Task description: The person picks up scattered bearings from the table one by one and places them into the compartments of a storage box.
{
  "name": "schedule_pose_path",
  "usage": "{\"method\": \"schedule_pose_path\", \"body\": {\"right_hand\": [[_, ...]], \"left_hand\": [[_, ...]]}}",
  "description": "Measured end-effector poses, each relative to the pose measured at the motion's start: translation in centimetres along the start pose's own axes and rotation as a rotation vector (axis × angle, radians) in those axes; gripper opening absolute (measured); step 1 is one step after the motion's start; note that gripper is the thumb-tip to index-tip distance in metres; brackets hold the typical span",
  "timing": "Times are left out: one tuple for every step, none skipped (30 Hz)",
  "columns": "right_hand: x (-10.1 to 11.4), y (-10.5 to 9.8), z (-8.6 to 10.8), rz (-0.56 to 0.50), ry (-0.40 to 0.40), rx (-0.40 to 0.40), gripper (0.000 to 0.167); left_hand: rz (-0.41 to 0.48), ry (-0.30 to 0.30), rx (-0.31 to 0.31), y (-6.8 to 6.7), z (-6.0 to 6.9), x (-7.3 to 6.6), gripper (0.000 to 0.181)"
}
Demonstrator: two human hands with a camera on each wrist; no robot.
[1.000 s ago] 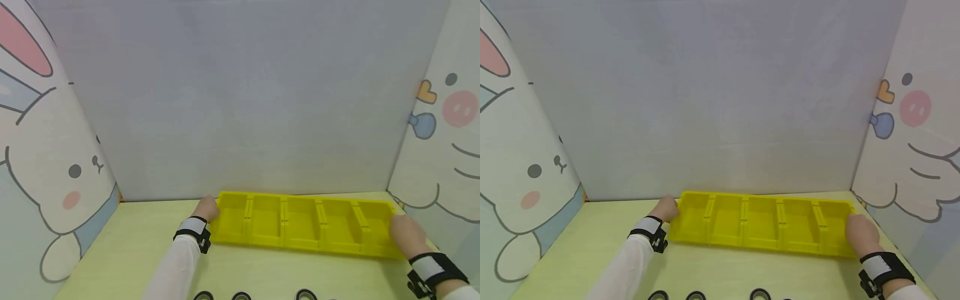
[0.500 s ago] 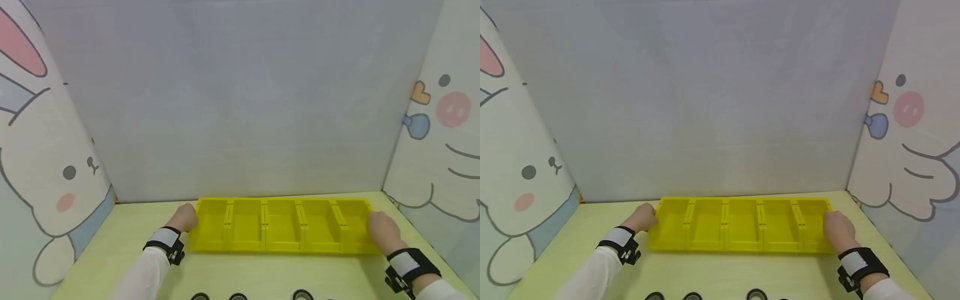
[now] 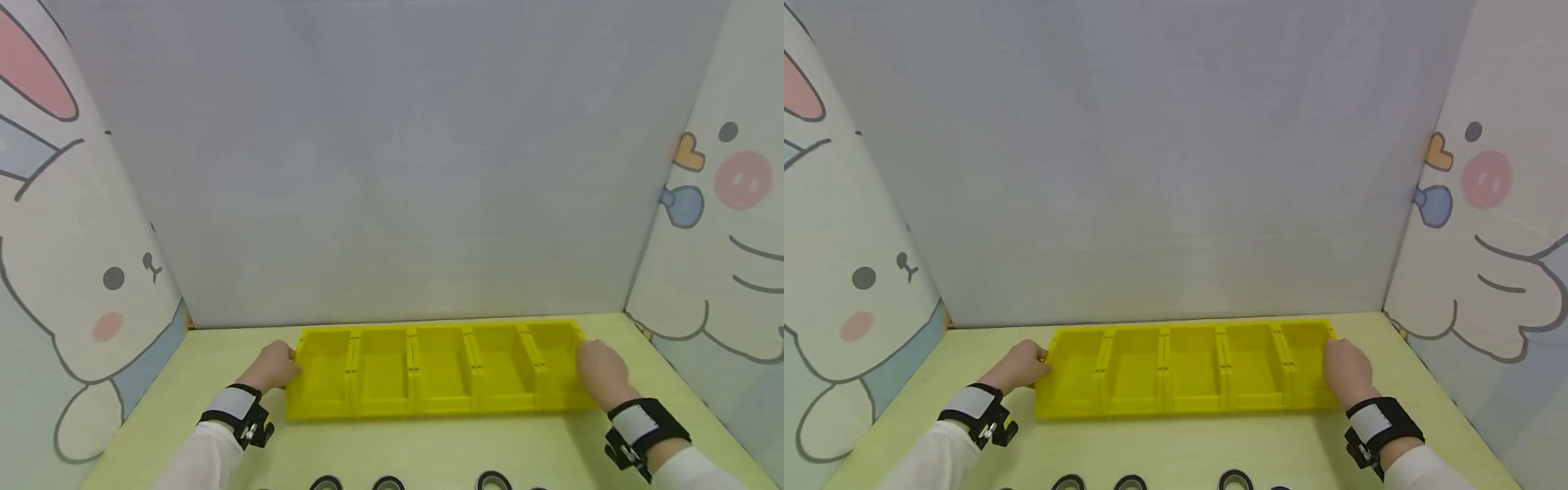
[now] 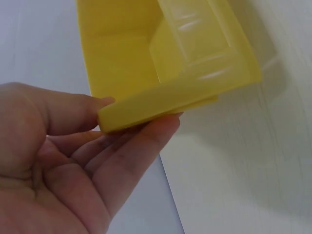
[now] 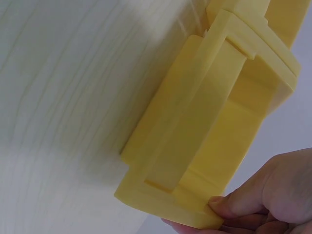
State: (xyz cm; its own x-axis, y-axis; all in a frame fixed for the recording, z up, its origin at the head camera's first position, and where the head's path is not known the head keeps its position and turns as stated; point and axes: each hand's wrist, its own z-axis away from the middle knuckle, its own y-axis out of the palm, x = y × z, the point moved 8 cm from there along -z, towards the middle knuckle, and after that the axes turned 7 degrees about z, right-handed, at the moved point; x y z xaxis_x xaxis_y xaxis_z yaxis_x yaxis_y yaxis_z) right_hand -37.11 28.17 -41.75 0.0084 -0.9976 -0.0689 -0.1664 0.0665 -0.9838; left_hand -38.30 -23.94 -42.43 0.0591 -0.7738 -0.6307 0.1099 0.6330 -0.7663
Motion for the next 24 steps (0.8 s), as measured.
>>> {"method": "schedule_pose_path", "body": {"right_hand": [[0.2, 0.0, -0.1, 0.001, -0.003, -0.001, 0.015], [0.3, 0.0, -0.2, 0.001, -0.001, 0.003, 0.015], [0.4, 0.0, -0.3, -0.001, 0.0, 0.008, 0.015], [0.6, 0.1, -0.4, -0.006, 0.001, 0.013, 0.016], [0.7, 0.1, -0.5, -0.013, 0.0, 0.014, 0.016], [0.8, 0.2, -0.6, -0.02, -0.001, 0.016, 0.017], [0.9, 0.2, -0.6, -0.024, -0.001, 0.017, 0.017], [1.0, 0.3, -0.7, -0.027, -0.001, 0.018, 0.017], [1.1, 0.3, -0.7, -0.03, -0.001, 0.022, 0.016], [1.2, 0.4, -0.8, -0.033, -0.003, 0.023, 0.016], [1.4, 0.4, -0.8, -0.036, -0.004, 0.025, 0.016], [1.5, 0.4, -0.9, -0.038, 0.0, 0.03, 0.016], [1.6, 0.4, -0.9, -0.039, 0.0, 0.032, 0.016], [1.7, 0.4, -1.0, -0.043, 0.002, 0.036, 0.016], [1.9, 0.4, -1.0, -0.044, 0.004, 0.04, 0.016], [2.0, 0.3, -1.0, -0.045, 0.002, 0.037, 0.017], [2.2, 0.2, -1.0, -0.047, 0.003, 0.036, 0.017], [2.3, 0.2, -1.0, -0.047, 0.003, 0.037, 0.017], [2.4, 0.1, -1.0, -0.047, 0.001, 0.035, 0.017], [2.6, 0.1, -1.0, -0.044, -0.001, 0.033, 0.017], [2.7, 0.1, -0.9, -0.041, -0.004, 0.028, 0.017], [2.8, 0.1, -0.9, -0.04, -0.008, 0.021, 0.017], [2.8, 0.1, -0.8, -0.039, -0.013, 0.015, 0.017], [2.9, 0.1, -0.7, -0.036, -0.019, 0.011, 0.017]], "left_hand": [[0.003, 0.001, 0.001, -0.1, 0.0, 0.2, 0.019], [0.005, -0.003, 0.001, -0.2, 0.0, 0.4, 0.019], [0.004, -0.007, -0.001, -0.3, 0.1, 0.6, 0.02], [0.003, -0.008, -0.002, -0.4, 0.2, 0.8, 0.022], [0.001, -0.007, -0.002, -0.5, 0.3, 0.9, 0.025], [-0.001, -0.004, -0.002, -0.6, 0.3, 1.1, 0.025], [-0.001, -0.006, -0.002, -0.7, 0.4, 1.2, 0.031], [-0.002, -0.006, -0.002, -0.8, 0.5, 1.4, 0.031], [-0.005, -0.001, -0.002, -0.9, 0.6, 1.5, 0.028], [-0.006, 0.0, 0.0, -1.0, 0.7, 1.6, 0.023], [-0.005, 0.0, 0.004, -1.1, 0.7, 1.7, 0.019], [-0.004, -0.006, 0.007, -1.2, 0.7, 1.9, 0.015], [-0.005, -0.011, 0.009, -1.3, 0.7, 2.1, 0.016], [-0.001, -0.014, 0.012, -1.4, 0.8, 2.3, 0.01], [0.0, -0.015, 0.013, -1.5, 0.8, 2.4, 0.009], [0.005, -0.019, 0.014, -1.5, 0.8, 2.6, 0.008], [0.009, -0.023, 0.016, -1.6, 0.8, 2.7, 0.009], [0.01, -0.027, 0.018, -1.7, 0.9, 2.9, 0.01], [0.011, -0.026, 0.02, -1.7, 0.9, 3.0, 0.013], [0.012, -0.024, 0.022, -1.8, 0.9, 3.0, 0.017], [0.008, -0.025, 0.024, -1.9, 1.0, 3.1, 0.018], [0.008, -0.029, 0.027, -1.9, 1.0, 3.2, 0.016], [0.003, -0.031, 0.029, -1.9, 1.1, 3.3, 0.016], [-0.003, -0.033, 0.029, -2.0, 1.1, 3.4, 0.015]]}}
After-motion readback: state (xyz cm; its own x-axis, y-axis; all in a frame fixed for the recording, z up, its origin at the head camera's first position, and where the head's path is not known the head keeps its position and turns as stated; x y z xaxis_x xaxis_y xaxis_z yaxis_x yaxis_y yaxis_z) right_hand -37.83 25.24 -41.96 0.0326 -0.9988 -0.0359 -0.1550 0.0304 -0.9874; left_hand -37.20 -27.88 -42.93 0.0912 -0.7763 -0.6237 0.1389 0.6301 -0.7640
